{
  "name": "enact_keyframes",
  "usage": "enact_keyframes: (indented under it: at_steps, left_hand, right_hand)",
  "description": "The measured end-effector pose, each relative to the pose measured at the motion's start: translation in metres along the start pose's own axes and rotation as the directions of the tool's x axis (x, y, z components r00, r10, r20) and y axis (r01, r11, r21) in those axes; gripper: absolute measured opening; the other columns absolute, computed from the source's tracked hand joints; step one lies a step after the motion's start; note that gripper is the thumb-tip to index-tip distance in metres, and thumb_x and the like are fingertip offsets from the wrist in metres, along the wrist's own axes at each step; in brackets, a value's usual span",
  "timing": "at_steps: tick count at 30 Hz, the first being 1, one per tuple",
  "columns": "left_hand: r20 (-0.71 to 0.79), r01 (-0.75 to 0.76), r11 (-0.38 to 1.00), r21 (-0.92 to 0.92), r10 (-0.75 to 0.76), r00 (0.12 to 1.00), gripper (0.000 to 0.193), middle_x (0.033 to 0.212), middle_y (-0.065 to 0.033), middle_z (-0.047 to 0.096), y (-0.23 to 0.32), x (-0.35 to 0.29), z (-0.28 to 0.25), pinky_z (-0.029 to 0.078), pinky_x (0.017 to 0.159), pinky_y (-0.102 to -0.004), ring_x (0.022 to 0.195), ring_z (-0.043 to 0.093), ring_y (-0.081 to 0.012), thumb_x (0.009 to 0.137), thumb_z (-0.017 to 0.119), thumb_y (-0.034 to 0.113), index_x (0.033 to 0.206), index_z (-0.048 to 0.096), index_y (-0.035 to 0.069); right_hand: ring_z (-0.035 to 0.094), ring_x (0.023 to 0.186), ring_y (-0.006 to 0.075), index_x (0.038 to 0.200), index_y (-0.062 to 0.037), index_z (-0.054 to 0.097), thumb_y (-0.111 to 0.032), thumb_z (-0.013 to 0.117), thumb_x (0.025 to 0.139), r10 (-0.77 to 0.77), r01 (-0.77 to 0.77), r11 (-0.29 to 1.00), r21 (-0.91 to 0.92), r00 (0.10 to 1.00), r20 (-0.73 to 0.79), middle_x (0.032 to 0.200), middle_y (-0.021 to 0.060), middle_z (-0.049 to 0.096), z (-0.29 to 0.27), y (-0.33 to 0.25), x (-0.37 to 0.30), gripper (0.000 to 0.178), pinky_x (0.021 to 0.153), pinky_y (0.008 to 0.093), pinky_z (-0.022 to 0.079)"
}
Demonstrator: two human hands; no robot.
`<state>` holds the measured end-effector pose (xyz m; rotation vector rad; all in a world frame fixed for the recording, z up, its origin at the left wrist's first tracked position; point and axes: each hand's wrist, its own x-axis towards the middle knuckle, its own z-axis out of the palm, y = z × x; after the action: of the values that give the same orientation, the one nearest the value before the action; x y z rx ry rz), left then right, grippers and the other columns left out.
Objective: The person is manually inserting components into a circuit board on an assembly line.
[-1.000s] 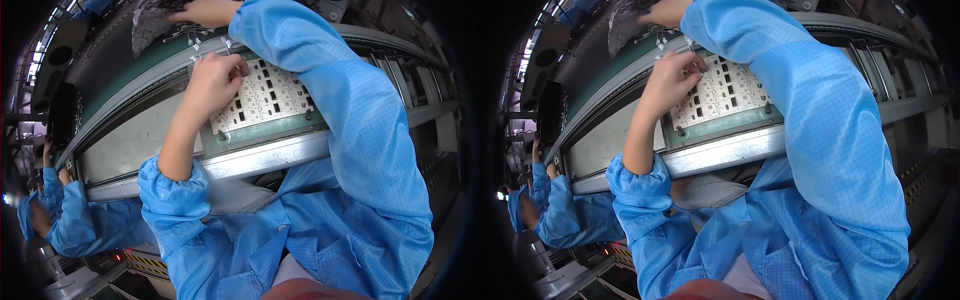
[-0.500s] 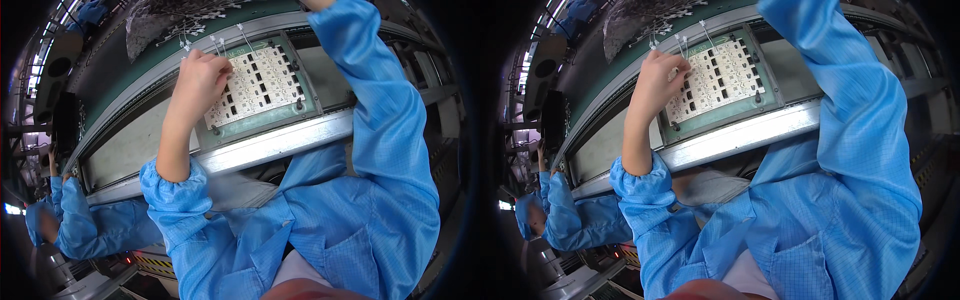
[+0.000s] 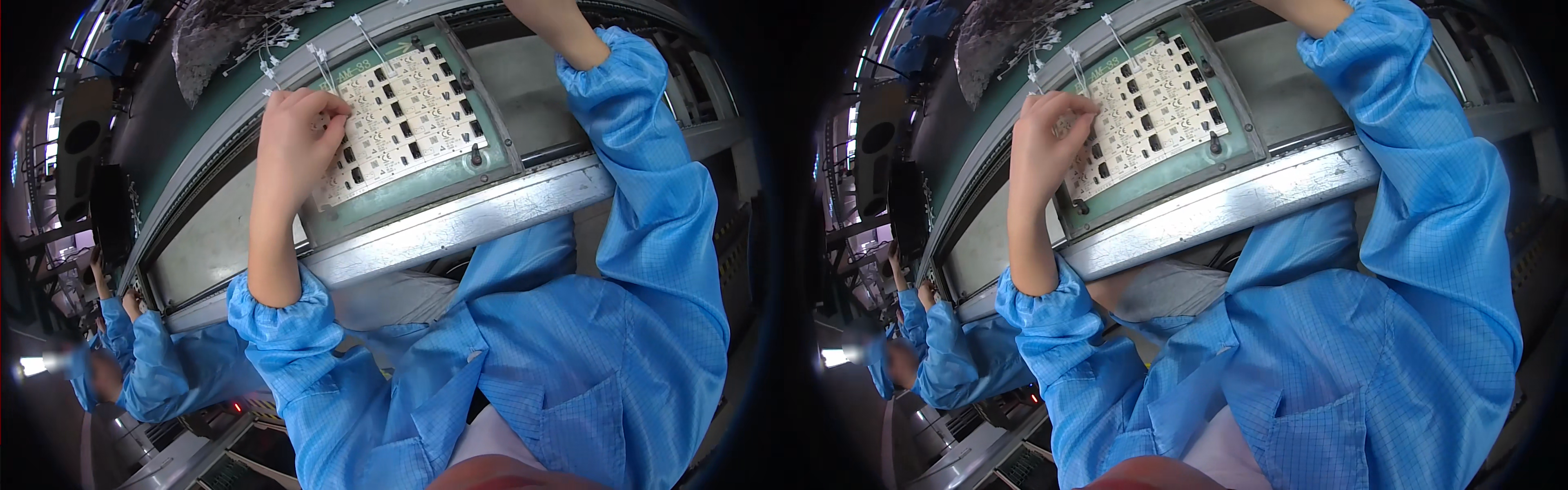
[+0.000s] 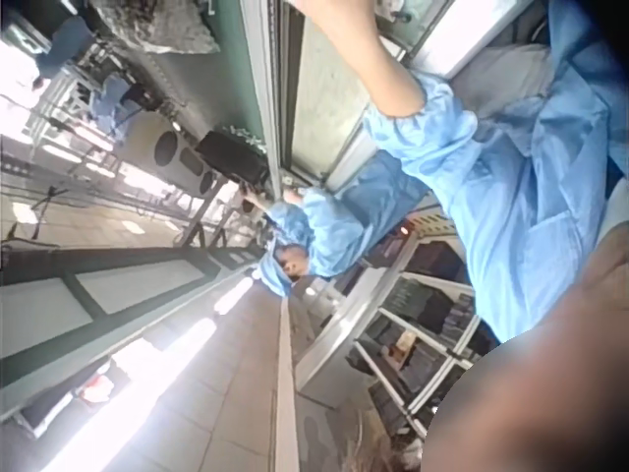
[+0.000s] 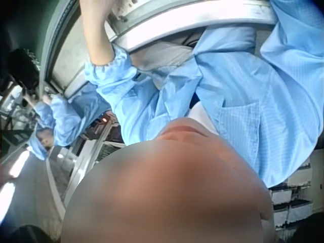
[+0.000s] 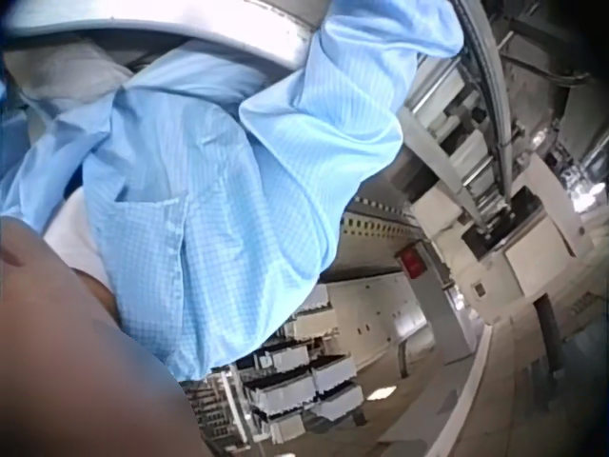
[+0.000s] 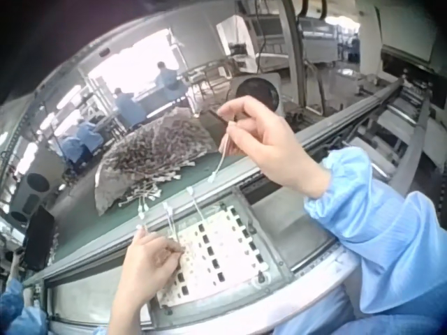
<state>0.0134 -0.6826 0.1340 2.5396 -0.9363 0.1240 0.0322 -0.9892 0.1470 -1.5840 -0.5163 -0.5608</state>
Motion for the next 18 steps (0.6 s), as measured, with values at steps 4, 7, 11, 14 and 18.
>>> enact_keyframes:
  at_steps: [4,7,11,14,18]
  left_hand:
    - [-0.044,0.048,0.997,-0.062,-0.051,0.998,0.010,0.102,-0.0070,0.066,0.005,-0.004,0.006,0.047,0.091,-0.0385,0.100,0.054,-0.0294,0.083,0.073,0.010,0.091,0.075,0.006]
    - [-0.090,0.121,0.980,-0.155,-0.136,0.987,0.009,0.105,-0.0065,0.065,-0.002,-0.008,0.012,0.046,0.092,-0.0377,0.102,0.054,-0.0281,0.083,0.074,0.011,0.091,0.074,0.006]
    - [-0.118,0.229,0.947,-0.223,-0.260,0.958,0.010,0.105,-0.0062,0.065,-0.002,-0.011,0.015,0.046,0.093,-0.0370,0.105,0.053,-0.0272,0.082,0.076,0.013,0.090,0.075,0.007]
    - [-0.167,0.175,0.983,-0.049,-0.181,0.969,0.010,0.104,-0.0040,0.066,0.003,-0.012,0.014,0.045,0.094,-0.0375,0.106,0.054,-0.0280,0.081,0.077,0.014,0.089,0.075,0.008]
    - [-0.205,0.064,0.990,0.128,-0.037,0.978,0.010,0.103,-0.0005,0.068,0.003,-0.014,0.019,0.045,0.094,-0.0385,0.105,0.053,-0.0281,0.081,0.077,0.015,0.089,0.076,0.010]
  right_hand:
    - [0.067,0.086,0.0119,0.136,-0.0001,0.048,-0.008,0.051,0.106,-0.022,0.020,0.995,-0.097,1.000,-0.021,0.090,0.0068,0.071,-0.010,-0.005,0.000,0.031,0.081,0.0263,0.053]
    - [0.066,0.085,0.0123,0.136,-0.0001,0.047,-0.009,0.051,0.106,-0.005,0.004,0.998,-0.064,1.000,-0.021,0.090,0.0074,0.071,-0.007,-0.005,-0.001,0.032,0.081,0.0269,0.054]
    - [0.067,0.085,0.0131,0.136,-0.0002,0.047,-0.008,0.050,0.106,-0.033,0.031,0.993,-0.118,0.999,-0.013,0.090,0.0085,0.070,-0.003,-0.009,-0.004,0.031,0.080,0.0277,0.054]
    - [0.067,0.085,0.0134,0.135,-0.0002,0.047,-0.007,0.049,0.105,-0.049,0.047,0.989,-0.141,0.999,-0.008,0.090,0.0089,0.070,-0.002,-0.009,-0.005,0.031,0.080,0.0280,0.054]
    - [0.067,0.085,0.0135,0.135,-0.0003,0.047,-0.007,0.050,0.105,-0.046,0.045,0.990,-0.132,0.999,-0.005,0.090,0.0090,0.070,-0.003,-0.005,-0.004,0.031,0.080,0.0279,0.054]
